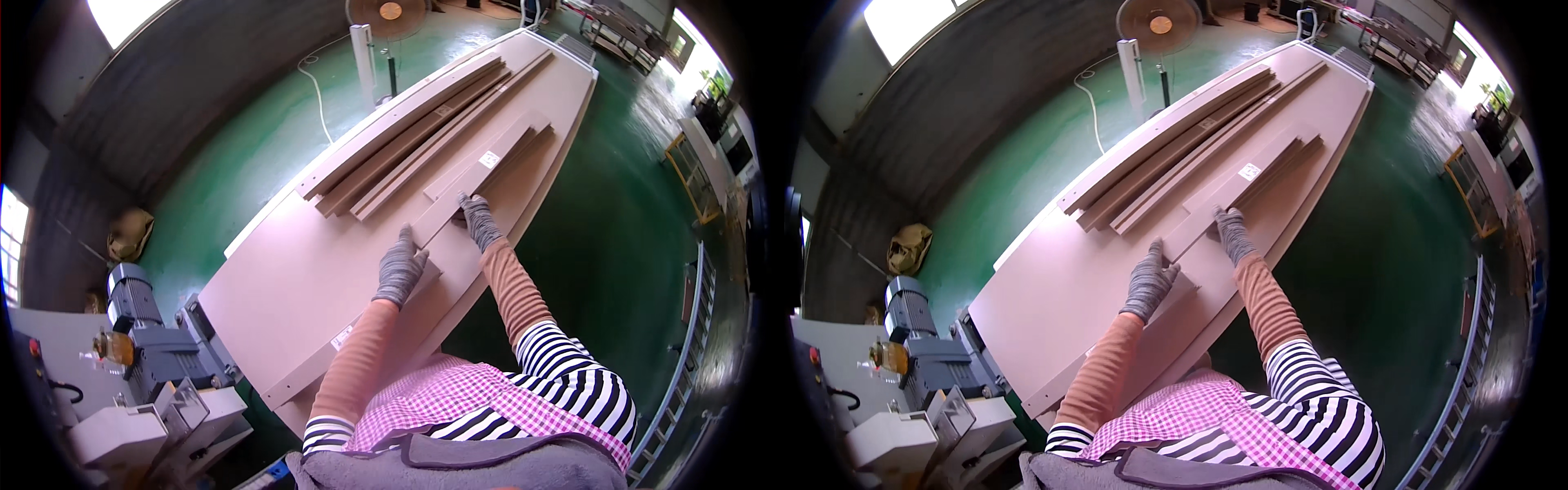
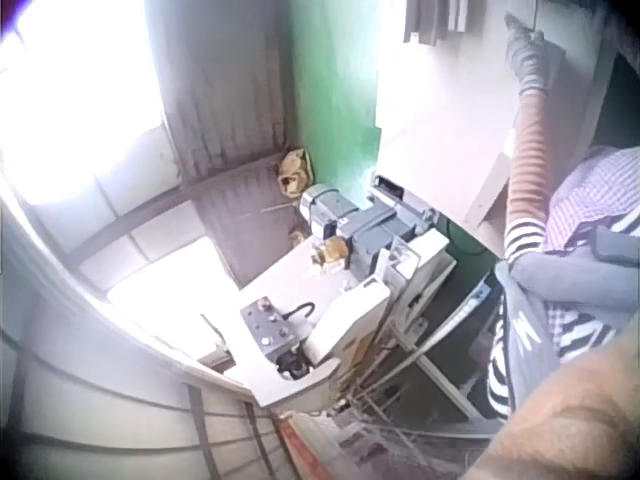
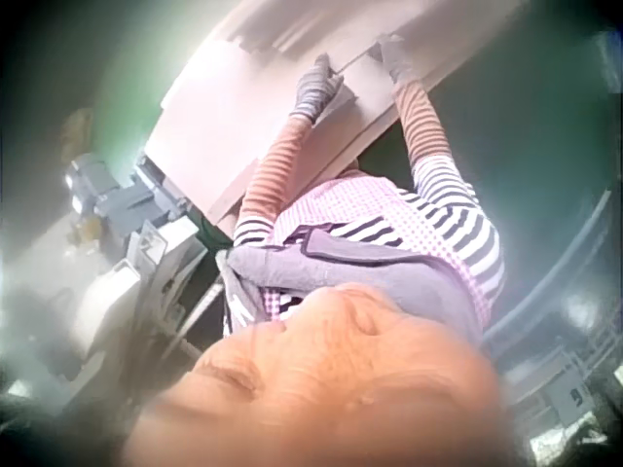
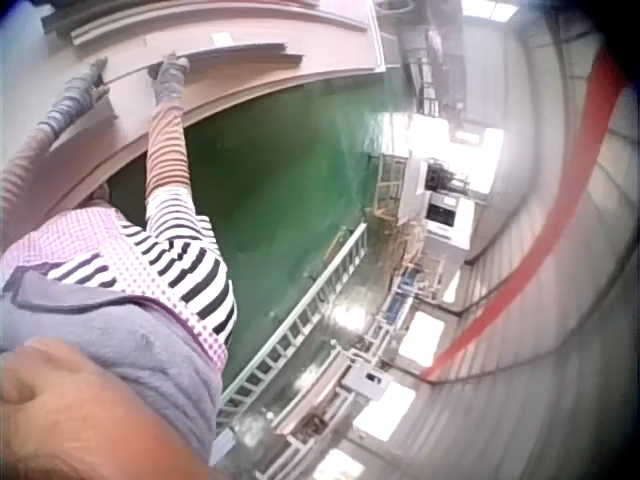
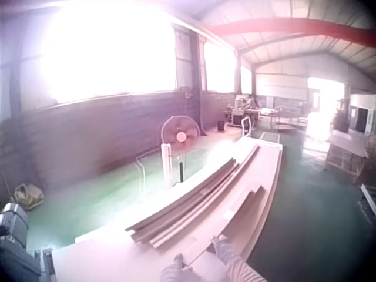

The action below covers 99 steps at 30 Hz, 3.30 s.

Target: The person picks up narrow wood boards one at a time and feeds them into an edge-banding machine, then places the finished boards onto a larger panel on a nearby table.

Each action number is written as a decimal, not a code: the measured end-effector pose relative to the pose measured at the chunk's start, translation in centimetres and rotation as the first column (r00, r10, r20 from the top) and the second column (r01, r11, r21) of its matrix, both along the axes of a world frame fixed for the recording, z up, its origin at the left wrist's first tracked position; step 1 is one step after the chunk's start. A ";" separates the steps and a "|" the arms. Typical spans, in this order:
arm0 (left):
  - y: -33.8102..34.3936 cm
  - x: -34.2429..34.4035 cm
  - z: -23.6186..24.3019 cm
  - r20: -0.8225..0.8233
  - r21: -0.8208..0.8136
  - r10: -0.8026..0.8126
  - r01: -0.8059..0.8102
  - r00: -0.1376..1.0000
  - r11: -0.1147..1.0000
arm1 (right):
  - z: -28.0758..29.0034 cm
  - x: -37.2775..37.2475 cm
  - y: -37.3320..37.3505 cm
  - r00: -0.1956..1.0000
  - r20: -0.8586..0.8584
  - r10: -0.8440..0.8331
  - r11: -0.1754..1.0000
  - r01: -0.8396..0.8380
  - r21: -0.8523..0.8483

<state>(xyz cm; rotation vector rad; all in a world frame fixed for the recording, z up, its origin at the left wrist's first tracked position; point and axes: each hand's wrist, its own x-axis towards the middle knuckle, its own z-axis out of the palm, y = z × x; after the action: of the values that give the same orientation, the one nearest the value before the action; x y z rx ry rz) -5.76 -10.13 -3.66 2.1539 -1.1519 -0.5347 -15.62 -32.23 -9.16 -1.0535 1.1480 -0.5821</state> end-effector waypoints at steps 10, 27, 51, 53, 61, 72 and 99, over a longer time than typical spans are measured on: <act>13.2 -1.6 1.0 0.167 -0.219 0.130 -0.092 0.977 0.971 | -7.9 -3.1 -9.9 0.901 -0.349 0.257 0.922 -0.337 -0.192; 30.4 -12.4 -4.4 -0.957 0.229 -0.051 -0.850 -0.285 0.474 | 9.0 13.1 19.4 -0.560 -0.476 0.678 -0.688 -0.712 -0.142; 23.4 -18.8 -12.3 -0.897 0.240 0.433 -0.918 -0.085 0.316 | 2.4 -6.3 26.3 -0.314 -0.223 0.923 -0.317 -0.948 0.021; 23.7 -20.1 -15.5 -0.945 0.262 0.294 -0.870 -0.144 0.417 | 0.9 -9.0 27.2 -0.193 -0.111 0.975 -0.187 -0.980 0.064; 23.4 -22.9 -12.7 -0.994 -0.042 0.087 -0.950 0.073 0.308 | 1.6 -16.5 28.5 0.238 0.248 0.939 0.109 -0.891 0.441; 18.1 -28.7 -8.7 -0.990 -0.120 -0.119 -0.877 0.073 0.466 | 1.2 -23.6 23.4 0.303 0.378 0.875 0.272 -0.953 0.135; -43.3 -46.0 3.6 -0.950 -0.210 -0.299 0.517 0.094 0.830 | 10.0 -53.7 -25.2 0.747 0.533 -0.397 0.907 0.228 0.355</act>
<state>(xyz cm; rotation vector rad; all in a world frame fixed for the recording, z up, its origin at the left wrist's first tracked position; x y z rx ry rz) -51.73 -53.44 -0.05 0.9806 -0.8636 -1.9924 -69.32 -57.42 0.80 -0.3752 0.8033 -0.9233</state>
